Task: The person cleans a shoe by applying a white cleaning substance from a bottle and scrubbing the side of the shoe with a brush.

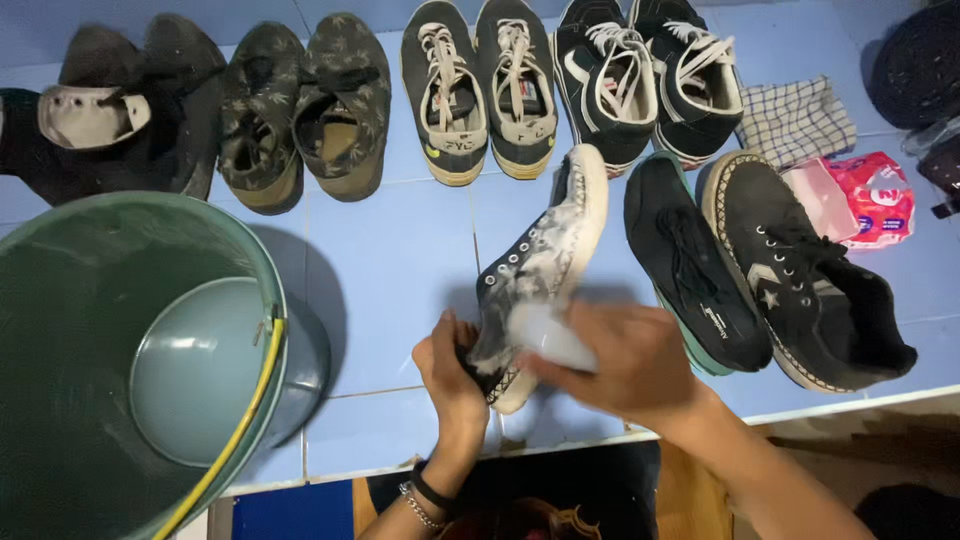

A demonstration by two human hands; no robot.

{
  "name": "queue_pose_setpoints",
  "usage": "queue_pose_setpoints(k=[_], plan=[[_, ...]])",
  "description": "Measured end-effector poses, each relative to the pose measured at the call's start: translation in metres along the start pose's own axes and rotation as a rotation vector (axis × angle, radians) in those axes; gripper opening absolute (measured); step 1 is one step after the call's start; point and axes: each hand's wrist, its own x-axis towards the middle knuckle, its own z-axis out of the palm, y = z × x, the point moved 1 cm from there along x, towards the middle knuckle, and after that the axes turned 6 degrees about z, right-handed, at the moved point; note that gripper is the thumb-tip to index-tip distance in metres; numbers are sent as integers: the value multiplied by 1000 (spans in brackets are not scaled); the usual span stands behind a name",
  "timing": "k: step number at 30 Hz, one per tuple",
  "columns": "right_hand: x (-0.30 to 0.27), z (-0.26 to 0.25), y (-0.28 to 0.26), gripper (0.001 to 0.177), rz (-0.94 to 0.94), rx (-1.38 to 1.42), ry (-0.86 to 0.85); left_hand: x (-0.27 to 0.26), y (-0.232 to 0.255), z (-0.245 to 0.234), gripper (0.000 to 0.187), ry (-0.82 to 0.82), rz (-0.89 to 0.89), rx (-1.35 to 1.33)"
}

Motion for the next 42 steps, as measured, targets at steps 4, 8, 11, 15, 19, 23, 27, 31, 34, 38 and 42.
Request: queue_pose_setpoints(k=[4, 8, 11, 15, 19, 23, 27, 31, 34, 38, 42], plan=[[11, 5, 31, 36, 354, 240, -151, 6, -10, -3, 43, -9, 8, 46], [2, 1, 4, 46, 124, 88, -155, -5, 5, 0, 43, -2, -13, 83], [20, -9, 12, 36, 89, 186, -250, -2, -1, -1, 44, -54, 33, -19], [62, -5, 55, 50, 426, 109, -279, 5, -20, -9, 41, -10, 55, 10], [104, -16, 45, 53, 192, -23, -619, 9, -18, -9, 44, -8, 103, 94], [114, 6, 73, 64, 273, -176, -465, 10, -21, -10, 41, -34, 95, 122], [137, -17, 63, 40, 302, 82, -545, 18, -37, -15, 43, -20, 174, 151], [134, 1, 83, 42, 285, -4, -607, 18, -36, -19, 45, 8, 170, 321], [132, -6, 79, 43, 296, 21, -600, 11, -25, -13, 38, -19, 179, 247], [140, -22, 42, 45, 576, 124, -846, 5, -15, -7, 46, -59, 207, 184], [121, -13, 65, 49, 271, 25, -428, 7, -16, -8, 45, -41, 211, 189]])
